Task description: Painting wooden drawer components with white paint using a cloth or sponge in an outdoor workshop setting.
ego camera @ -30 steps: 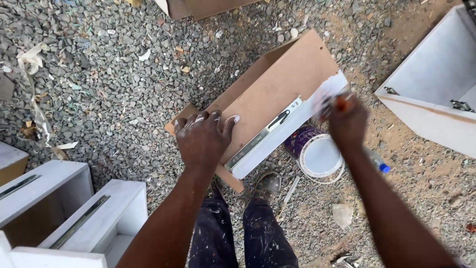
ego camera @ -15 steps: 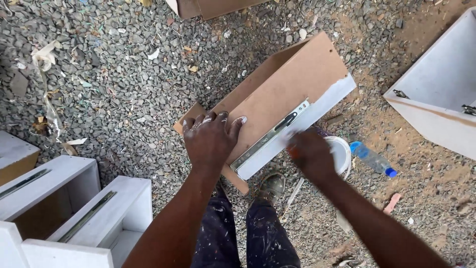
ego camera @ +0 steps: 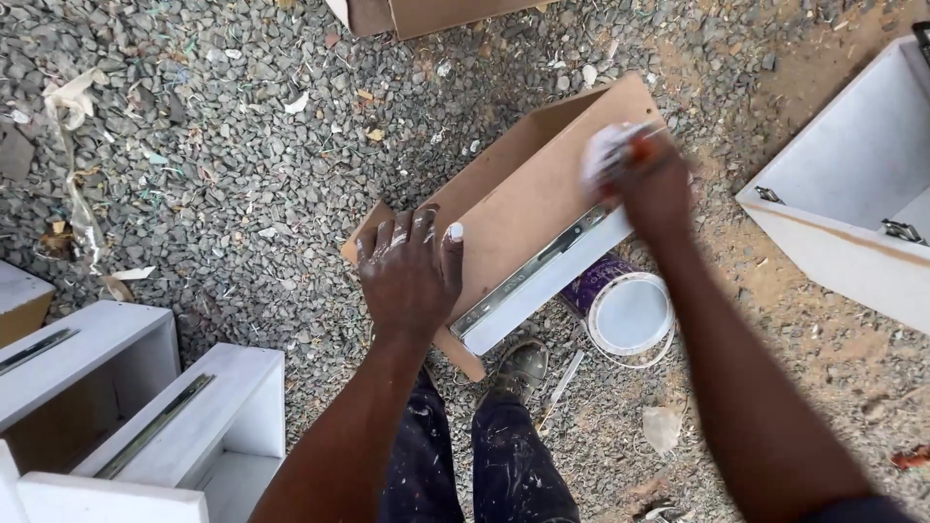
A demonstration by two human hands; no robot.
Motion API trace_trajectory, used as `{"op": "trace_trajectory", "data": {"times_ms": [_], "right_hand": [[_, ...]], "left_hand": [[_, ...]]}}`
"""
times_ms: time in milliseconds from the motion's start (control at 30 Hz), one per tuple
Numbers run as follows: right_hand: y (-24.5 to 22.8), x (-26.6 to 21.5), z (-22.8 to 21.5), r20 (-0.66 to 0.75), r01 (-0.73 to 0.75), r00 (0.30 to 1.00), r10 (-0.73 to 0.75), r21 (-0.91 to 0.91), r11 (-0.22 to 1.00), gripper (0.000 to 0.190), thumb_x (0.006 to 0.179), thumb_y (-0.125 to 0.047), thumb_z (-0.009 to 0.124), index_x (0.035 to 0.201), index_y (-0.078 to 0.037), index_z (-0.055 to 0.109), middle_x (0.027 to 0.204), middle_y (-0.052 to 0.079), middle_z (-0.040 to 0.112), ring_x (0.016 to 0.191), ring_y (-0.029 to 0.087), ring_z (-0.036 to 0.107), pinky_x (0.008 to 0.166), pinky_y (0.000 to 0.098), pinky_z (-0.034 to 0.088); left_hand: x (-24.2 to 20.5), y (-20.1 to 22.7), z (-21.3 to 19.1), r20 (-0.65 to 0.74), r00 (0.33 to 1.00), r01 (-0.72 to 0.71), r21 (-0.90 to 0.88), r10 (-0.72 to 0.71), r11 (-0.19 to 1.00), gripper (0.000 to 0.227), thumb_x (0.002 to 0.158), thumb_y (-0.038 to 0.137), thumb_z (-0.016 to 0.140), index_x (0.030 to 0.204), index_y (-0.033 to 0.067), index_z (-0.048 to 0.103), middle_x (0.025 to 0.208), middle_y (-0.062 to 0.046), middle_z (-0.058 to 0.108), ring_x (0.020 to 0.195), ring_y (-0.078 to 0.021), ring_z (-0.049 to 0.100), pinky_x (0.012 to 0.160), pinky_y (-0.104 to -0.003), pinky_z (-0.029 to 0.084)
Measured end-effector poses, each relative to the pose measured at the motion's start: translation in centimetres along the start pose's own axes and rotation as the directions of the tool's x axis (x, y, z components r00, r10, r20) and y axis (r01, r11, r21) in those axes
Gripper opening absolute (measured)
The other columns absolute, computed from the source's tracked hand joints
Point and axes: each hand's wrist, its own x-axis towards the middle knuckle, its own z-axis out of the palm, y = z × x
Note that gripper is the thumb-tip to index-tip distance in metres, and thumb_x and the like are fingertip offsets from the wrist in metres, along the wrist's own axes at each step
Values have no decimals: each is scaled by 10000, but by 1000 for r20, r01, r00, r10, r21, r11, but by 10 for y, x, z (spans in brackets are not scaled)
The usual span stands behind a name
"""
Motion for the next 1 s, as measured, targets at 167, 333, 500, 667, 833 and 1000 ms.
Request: {"op": "trace_trajectory", "data": {"times_ms": [167,333,500,667,833,1000], "right_hand": [[-48,-52,23,183,363,931,-315,-379,851,230,869,-63,732,1088,1,699,905,173,668,838,405,719,730,517,599],[28,8,-43,123,454,872,-473,-566,689,155,984,-157,750,1103,-59,748,1050,180,681,983,435,695,769,532,583],[76,-2,-56,244,540,833,-497,-559,630,204,949,-208,756,1088,-59,755,1004,178,733,957,417,714,773,527,595],[70,-21,-41,186,472,878,-442,-493,731,270,877,-208,750,1114,-80,728,1023,170,716,1006,426,695,858,532,579],[53,-2,-41,6,274,939,-343,-617,738,184,965,-179,741,1052,-22,700,886,200,674,896,457,690,794,554,562],[41,2,-46,225,358,934,-278,-552,754,195,958,-183,680,1074,-66,785,1037,218,744,1065,458,694,926,534,563]], "left_hand": [[-7,-5,5,-32,999,-6,-11,6,1000,313,970,440,588,1027,181,753,859,-47,702,862,-251,726,885,-404,494],[-6,-9,21,-91,996,-26,-16,25,1000,231,921,446,660,876,244,763,780,-14,666,782,-221,699,815,-378,495],[-1,-9,17,-141,989,-39,-17,36,999,286,946,427,679,756,220,730,688,-35,623,691,-245,673,747,-373,503],[0,-9,15,-146,989,-36,-26,32,999,258,945,403,684,772,221,744,701,-39,631,700,-247,674,756,-375,500],[-2,-8,9,-97,995,-40,-54,35,998,237,944,368,663,841,182,768,761,-67,667,756,-264,697,781,-387,504],[-1,-9,13,-87,996,-29,-88,21,996,347,987,429,585,903,148,770,796,-96,675,792,-289,702,810,-405,508]]}}
